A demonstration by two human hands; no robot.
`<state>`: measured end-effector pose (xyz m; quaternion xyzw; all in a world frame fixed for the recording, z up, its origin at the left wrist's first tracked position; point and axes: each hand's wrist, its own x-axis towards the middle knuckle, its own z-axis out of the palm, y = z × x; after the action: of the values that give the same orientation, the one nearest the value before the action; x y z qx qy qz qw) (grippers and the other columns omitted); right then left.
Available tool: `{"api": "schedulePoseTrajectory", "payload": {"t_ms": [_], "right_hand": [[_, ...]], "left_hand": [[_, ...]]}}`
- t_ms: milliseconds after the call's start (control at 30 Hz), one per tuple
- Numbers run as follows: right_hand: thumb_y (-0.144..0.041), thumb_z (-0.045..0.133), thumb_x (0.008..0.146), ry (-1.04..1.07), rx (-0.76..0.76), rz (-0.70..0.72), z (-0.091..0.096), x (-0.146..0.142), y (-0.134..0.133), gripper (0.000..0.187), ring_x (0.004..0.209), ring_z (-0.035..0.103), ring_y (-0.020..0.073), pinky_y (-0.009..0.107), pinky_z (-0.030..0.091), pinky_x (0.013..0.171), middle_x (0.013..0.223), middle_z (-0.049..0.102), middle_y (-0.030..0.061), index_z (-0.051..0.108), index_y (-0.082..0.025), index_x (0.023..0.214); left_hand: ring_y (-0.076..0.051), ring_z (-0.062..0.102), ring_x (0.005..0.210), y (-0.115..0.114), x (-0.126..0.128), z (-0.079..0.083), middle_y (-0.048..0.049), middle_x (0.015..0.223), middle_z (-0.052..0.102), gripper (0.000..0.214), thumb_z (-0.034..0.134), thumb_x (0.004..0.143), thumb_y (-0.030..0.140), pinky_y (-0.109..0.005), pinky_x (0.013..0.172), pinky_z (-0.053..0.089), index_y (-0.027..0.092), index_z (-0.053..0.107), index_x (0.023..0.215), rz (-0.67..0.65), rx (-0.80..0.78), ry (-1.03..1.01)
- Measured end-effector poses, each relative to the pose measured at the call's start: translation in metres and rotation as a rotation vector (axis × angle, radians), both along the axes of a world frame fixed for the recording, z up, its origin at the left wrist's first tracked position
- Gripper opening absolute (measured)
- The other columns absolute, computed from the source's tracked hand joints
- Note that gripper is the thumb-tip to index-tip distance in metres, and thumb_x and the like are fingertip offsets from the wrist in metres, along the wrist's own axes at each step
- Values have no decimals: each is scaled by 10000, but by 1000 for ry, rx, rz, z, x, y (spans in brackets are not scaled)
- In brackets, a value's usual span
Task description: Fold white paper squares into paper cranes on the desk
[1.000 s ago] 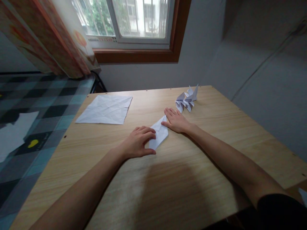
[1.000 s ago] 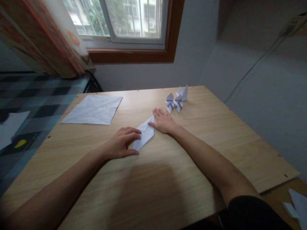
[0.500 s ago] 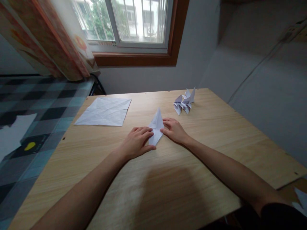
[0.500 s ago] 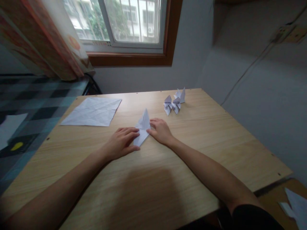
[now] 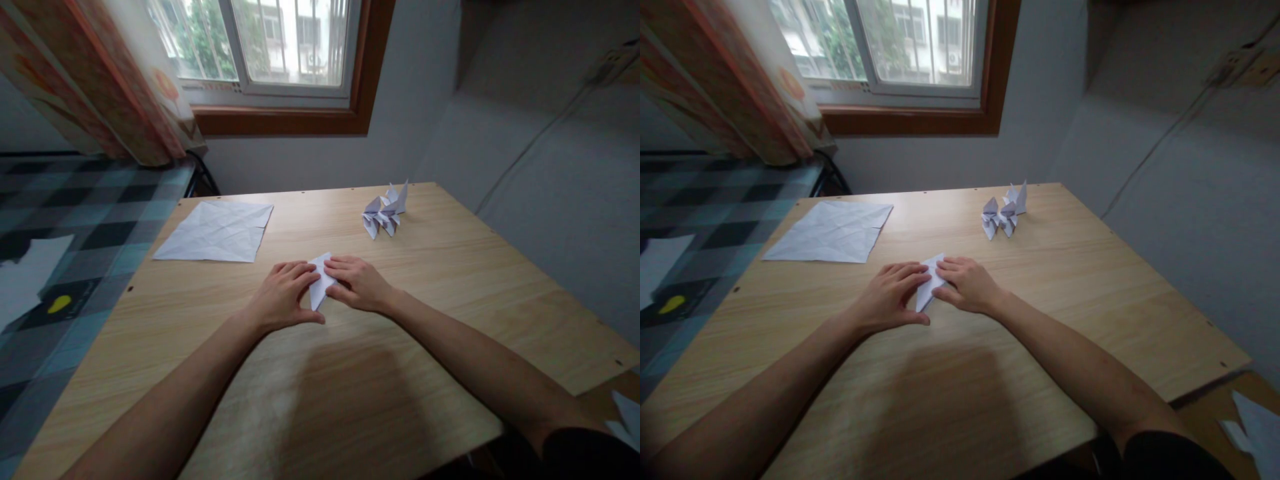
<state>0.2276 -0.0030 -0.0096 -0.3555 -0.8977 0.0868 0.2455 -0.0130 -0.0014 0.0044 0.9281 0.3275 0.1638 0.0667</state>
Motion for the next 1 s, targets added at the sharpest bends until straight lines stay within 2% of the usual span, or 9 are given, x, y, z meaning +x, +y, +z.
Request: {"api": "schedulePoseTrajectory", "payload": {"t_ms": [67, 133, 233, 333, 467, 600, 833, 900, 1000], "right_hand": [[-362, 514, 982, 7, -37, -12, 2, 0, 1, 364, 1294, 579, 279, 465, 435, 1104, 1303, 674, 153, 692, -135, 1202], [-358, 473, 1001, -16, -59, -55, 2, -2, 2, 381, 1322, 557, 267, 467, 418, 1118, 1342, 646, 160, 671, -137, 1240], [-427, 510, 979, -146, -51, -69, 2, -12, 4, 542, 1425, 432, 294, 508, 340, 1168, 1493, 491, 202, 522, -99, 1410], [-504, 499, 970, -259, -50, -34, 3, -22, 5, 696, 1491, 306, 312, 524, 269, 1202, 1572, 356, 226, 387, -62, 1495], [-571, 445, 970, -314, -75, -54, 4, -22, 4, 766, 1511, 251, 322, 545, 236, 1210, 1594, 294, 236, 335, -47, 1518], [-589, 456, 958, -335, -97, -100, 5, -7, 5, 794, 1512, 249, 322, 552, 216, 1216, 1603, 281, 219, 307, -64, 1536], [-428, 435, 991, -319, -113, -87, 4, 19, 4, 643, 1503, 278, 307, 578, 219, 1207, 1607, 307, 167, 322, -110, 1539], [-376, 471, 974, -264, -115, -80, 3, 23, 3, 604, 1487, 316, 301, 573, 239, 1200, 1591, 355, 159, 372, -127, 1516], [-309, 559, 924, -99, -118, -86, 1, 27, 3, 551, 1410, 443, 284, 531, 328, 1166, 1495, 507, 156, 479, -143, 1443]], "left_hand": [[-355, 525, 1282, -1, 0, 3, -157, 1345, 612, 743, 671, 737, 718, -519, 1074, 369, 189, 624, 1257, -19, -15, 16], [-338, 522, 1293, -2, 0, 6, -141, 1353, 613, 594, 590, 851, 633, -509, 1068, 374, 199, 633, 1255, -26, -24, 18], [-318, 545, 1265, -4, 2, 7, -112, 1331, 629, 415, 541, 917, 525, -502, 1048, 384, 232, 667, 1183, -8, 14, 25], [-327, 556, 1239, -6, 4, 7, -116, 1333, 620, 401, 569, 899, 540, -521, 1041, 379, 238, 669, 1143, 18, 74, 46], [-349, 532, 1263, -8, 3, 6, -143, 1363, 596, 485, 555, 888, 594, -537, 1048, 374, 219, 639, 1184, 42, 79, 76], [-356, 497, 1298, -8, 1, 4, -150, 1396, 575, 568, 538, 878, 646, -533, 1055, 370, 210, 609, 1236, 64, 61, 112], [-357, 477, 1315, -8, 0, 5, -145, 1420, 563, 590, 560, 869, 630, -537, 1080, 350, 203, 583, 1275, 79, 19, 96], [-351, 474, 1315, -8, 0, 5, -137, 1422, 562, 571, 562, 875, 611, -535, 1085, 345, 209, 577, 1280, 79, 17, 88], [-351, 479, 1304, -7, 0, 4, -137, 1412, 565, 586, 562, 870, 630, -538, 1089, 338, 208, 583, 1276, 71, 12, 76]]}}
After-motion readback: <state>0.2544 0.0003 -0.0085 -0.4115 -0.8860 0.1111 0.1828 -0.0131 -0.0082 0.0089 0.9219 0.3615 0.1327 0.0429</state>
